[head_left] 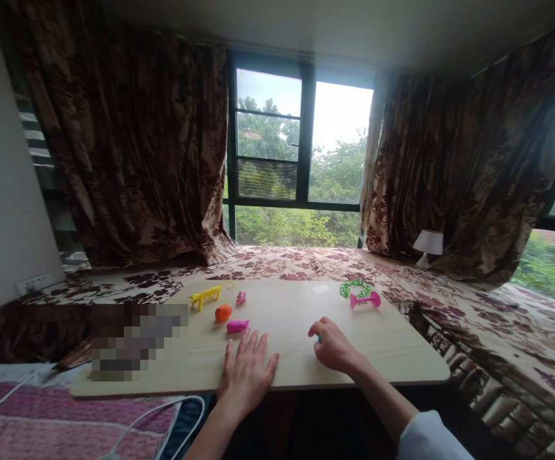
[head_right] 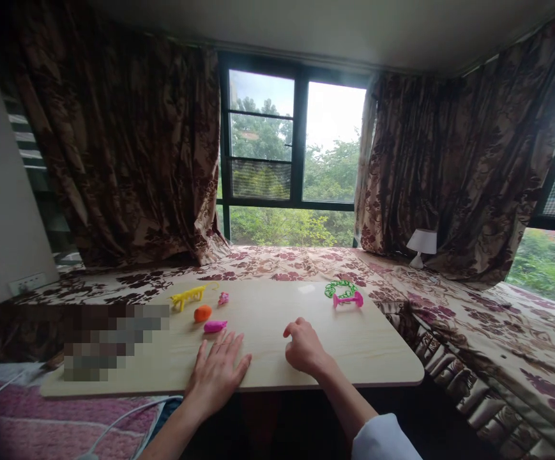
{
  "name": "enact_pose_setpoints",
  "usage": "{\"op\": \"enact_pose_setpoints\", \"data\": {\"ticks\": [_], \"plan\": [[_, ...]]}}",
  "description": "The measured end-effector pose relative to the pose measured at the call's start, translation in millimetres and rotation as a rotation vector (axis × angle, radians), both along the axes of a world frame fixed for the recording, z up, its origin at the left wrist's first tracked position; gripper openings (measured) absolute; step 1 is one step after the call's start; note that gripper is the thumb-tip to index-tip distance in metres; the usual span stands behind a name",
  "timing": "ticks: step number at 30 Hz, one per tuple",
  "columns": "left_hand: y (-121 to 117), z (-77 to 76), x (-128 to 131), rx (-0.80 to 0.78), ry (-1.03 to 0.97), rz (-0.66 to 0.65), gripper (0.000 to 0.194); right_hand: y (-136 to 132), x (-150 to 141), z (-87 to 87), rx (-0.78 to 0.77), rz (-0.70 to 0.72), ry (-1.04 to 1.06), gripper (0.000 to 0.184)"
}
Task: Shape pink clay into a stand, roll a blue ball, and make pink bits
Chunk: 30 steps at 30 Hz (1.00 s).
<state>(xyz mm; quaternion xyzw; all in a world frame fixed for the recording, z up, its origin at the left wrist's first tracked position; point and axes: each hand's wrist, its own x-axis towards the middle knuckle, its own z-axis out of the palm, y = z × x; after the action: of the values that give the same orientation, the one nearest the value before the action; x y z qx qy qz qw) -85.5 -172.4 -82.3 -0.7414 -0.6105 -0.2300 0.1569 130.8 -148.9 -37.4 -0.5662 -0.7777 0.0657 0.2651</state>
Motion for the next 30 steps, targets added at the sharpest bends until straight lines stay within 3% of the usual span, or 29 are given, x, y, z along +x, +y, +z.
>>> {"op": "enact_pose_setpoints", "data": {"ticks": [4, 9, 13, 20, 25, 30], "plan": [[0, 0.0, -2, 0.002, 0.021, -0.008, 0.051, -5, -23, -6.1, 0.09, -0.13, -0.007, 0.017], [0, 0.6, -1, -0.001, 0.034, 0.005, 0.052, -6, -35, -11.0, 0.117, -0.173, -0.03, 0.02], [1, 0.4, 1, -0.011, 0.043, 0.023, 0.051, 10, -41, -12.8, 0.097, -0.228, -0.034, 0.023], [6, -3.3, -1, 0.005, 0.039, 0.007, 0.05, 37, -12, -4.0, 0.046, -0.28, -0.054, 0.029], [8, -6.5, -2, 0.018, 0.031, -0.004, 0.05, 7, 15, -14.2, 0.049, -0.141, -0.098, 0.033], [8, -6.2, 0, 0.018, 0.036, 0.004, 0.05, -33, -10, -23.3, 0.131, -0.044, -0.12, 0.034]]}}
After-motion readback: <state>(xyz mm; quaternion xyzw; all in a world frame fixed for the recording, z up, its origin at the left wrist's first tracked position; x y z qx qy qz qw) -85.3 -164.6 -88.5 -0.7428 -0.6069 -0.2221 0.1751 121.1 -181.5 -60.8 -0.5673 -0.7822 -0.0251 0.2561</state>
